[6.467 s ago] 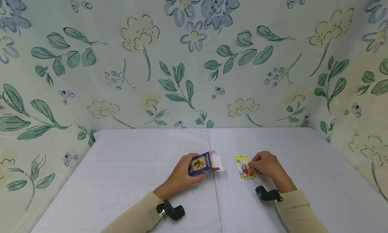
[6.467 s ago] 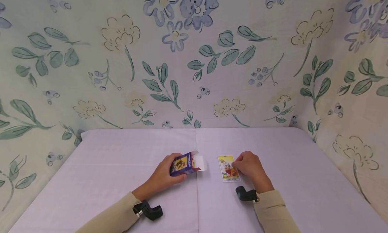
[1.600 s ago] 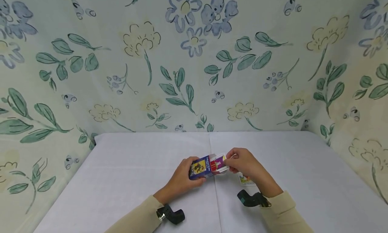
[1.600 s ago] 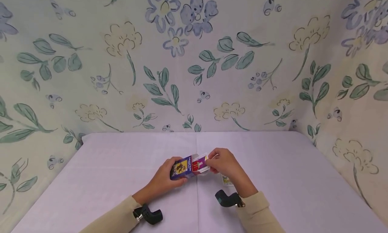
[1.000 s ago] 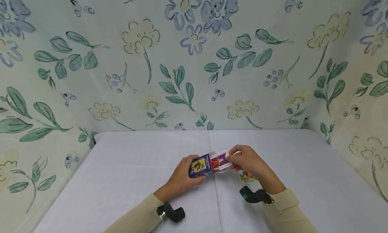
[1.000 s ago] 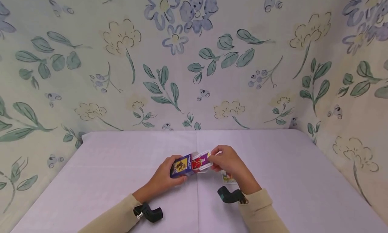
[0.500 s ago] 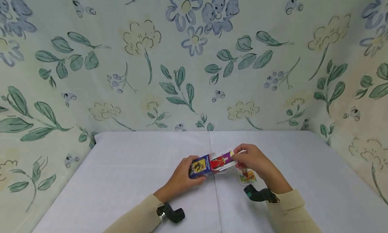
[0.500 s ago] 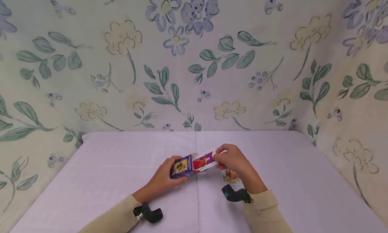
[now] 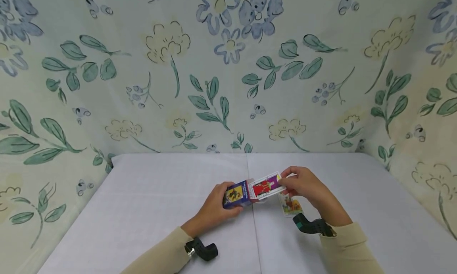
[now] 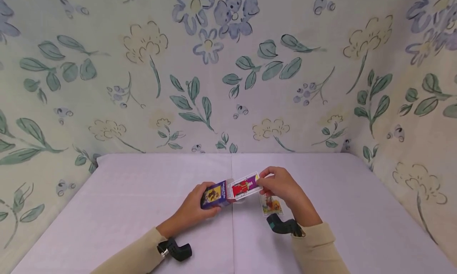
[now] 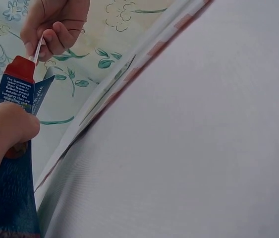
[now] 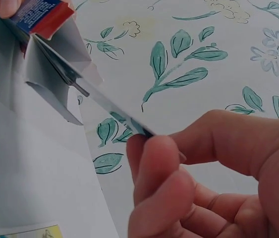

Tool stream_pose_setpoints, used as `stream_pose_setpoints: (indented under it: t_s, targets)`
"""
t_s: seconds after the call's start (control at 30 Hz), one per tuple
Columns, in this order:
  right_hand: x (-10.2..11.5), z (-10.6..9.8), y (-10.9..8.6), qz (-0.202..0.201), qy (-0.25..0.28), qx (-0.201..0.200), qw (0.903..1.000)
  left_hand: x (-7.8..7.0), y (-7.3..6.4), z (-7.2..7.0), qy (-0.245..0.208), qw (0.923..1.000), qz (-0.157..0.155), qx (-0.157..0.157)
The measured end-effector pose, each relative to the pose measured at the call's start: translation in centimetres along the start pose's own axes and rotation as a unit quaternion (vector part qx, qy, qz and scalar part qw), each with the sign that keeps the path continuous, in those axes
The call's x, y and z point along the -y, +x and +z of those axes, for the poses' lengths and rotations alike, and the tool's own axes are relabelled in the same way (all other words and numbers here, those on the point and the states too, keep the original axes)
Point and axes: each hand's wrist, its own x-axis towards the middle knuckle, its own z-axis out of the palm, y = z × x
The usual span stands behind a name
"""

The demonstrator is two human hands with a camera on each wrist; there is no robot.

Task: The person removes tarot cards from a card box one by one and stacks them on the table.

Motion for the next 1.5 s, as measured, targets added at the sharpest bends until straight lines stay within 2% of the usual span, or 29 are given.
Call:
stream_pose_setpoints:
  t_s: [0.7,0.9,1.13,1.5]
  targets:
    - [-0.4,-1.9,-0.3,0.000,0.012,0.001,0.9999,0.0,0.0,0.1,-0.006,1.0000,0.005,0.000]
    - [-0.5,-2.5,-0.4,-0.013,0.015,-0.007,0.9998,-0.1,0.0,0.1,-0.004,0.9999,0.011,-0.004]
    - [-0.4,-2.9,-0.5,-0.001,0.019,-0.003,0.9998,-0.1,0.0,0.1,-0.005,1.0000,0.003,0.002]
    - [-0.2,-3.6,-0.7,-0.023,0.060,0.001,0.9979,0.2,0.1,0.1,0.000,1.0000,0.003,-0.002]
